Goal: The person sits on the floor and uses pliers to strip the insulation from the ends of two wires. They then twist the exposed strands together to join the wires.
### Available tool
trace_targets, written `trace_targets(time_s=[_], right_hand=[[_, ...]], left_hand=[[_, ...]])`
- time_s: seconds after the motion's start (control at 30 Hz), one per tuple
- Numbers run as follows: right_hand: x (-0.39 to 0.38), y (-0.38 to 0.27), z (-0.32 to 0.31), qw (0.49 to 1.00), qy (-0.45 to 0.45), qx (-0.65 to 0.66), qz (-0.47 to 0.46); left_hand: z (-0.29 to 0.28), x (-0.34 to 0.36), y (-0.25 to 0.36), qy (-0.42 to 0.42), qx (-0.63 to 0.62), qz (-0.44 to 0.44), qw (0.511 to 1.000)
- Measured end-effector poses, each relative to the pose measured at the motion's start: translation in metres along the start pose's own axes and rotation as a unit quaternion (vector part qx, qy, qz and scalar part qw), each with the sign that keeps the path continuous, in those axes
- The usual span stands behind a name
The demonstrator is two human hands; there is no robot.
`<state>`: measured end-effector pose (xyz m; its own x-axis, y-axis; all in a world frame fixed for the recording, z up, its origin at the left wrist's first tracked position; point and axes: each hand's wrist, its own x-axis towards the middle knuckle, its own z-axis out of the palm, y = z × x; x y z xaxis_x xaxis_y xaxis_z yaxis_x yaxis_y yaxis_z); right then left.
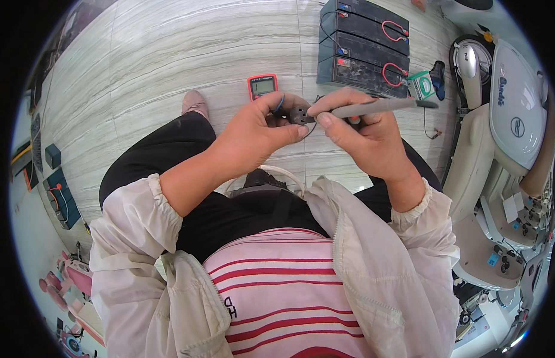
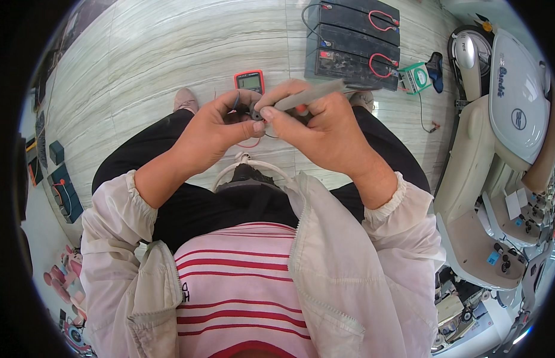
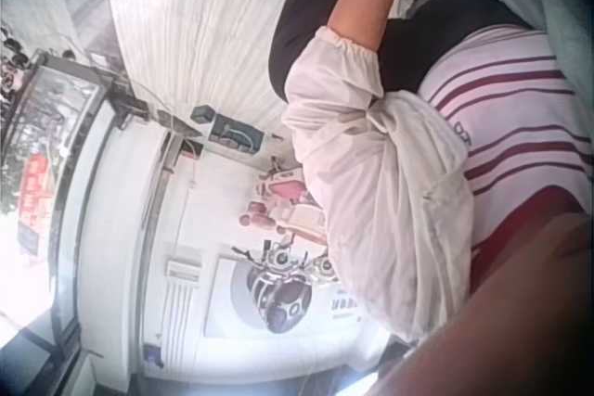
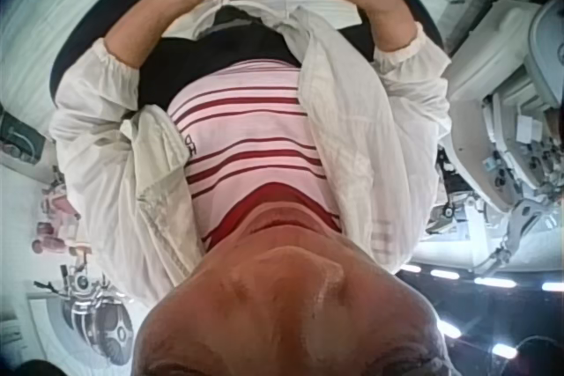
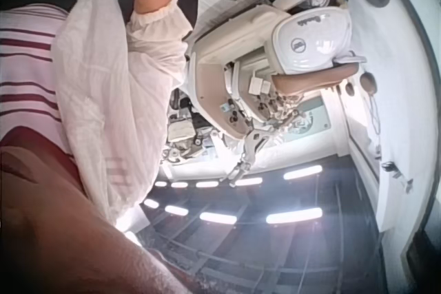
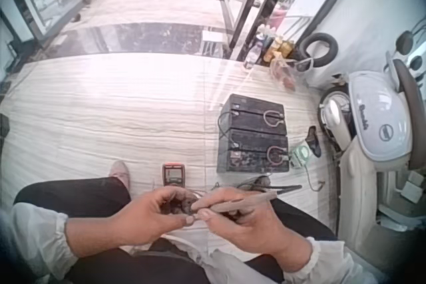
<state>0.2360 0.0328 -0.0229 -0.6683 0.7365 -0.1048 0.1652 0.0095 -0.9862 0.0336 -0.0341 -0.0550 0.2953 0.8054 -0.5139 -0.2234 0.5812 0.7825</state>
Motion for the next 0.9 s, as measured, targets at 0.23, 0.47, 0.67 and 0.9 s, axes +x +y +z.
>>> trace_targets(time_s=[0.23, 0.47, 0.67, 0.9], right_hand=[[0.004, -0.011, -0.006, 0.977, -0.03, 0.135, 0.163], [0.001, 0.014, -0.025, 0.972, -0.054, 0.135, 0.187], [0.003, 0.018, -0.015, 0.991, -0.022, -0.065, 0.118], [0.003, 0.012, -0.001, 0.99, -0.073, -0.095, 0.076]], left_hand=[[0.0, -0.001, 0.0, 0.003, -0.072, -0.011, 0.997], [0.0, -0.002, 0.003, -0.021, -0.032, -0.025, 0.999], [0.004, -0.008, -0.006, -0.131, 0.106, 0.024, 0.985], [0.009, -0.015, -0.017, -0.17, 0.132, 0.046, 0.975]])
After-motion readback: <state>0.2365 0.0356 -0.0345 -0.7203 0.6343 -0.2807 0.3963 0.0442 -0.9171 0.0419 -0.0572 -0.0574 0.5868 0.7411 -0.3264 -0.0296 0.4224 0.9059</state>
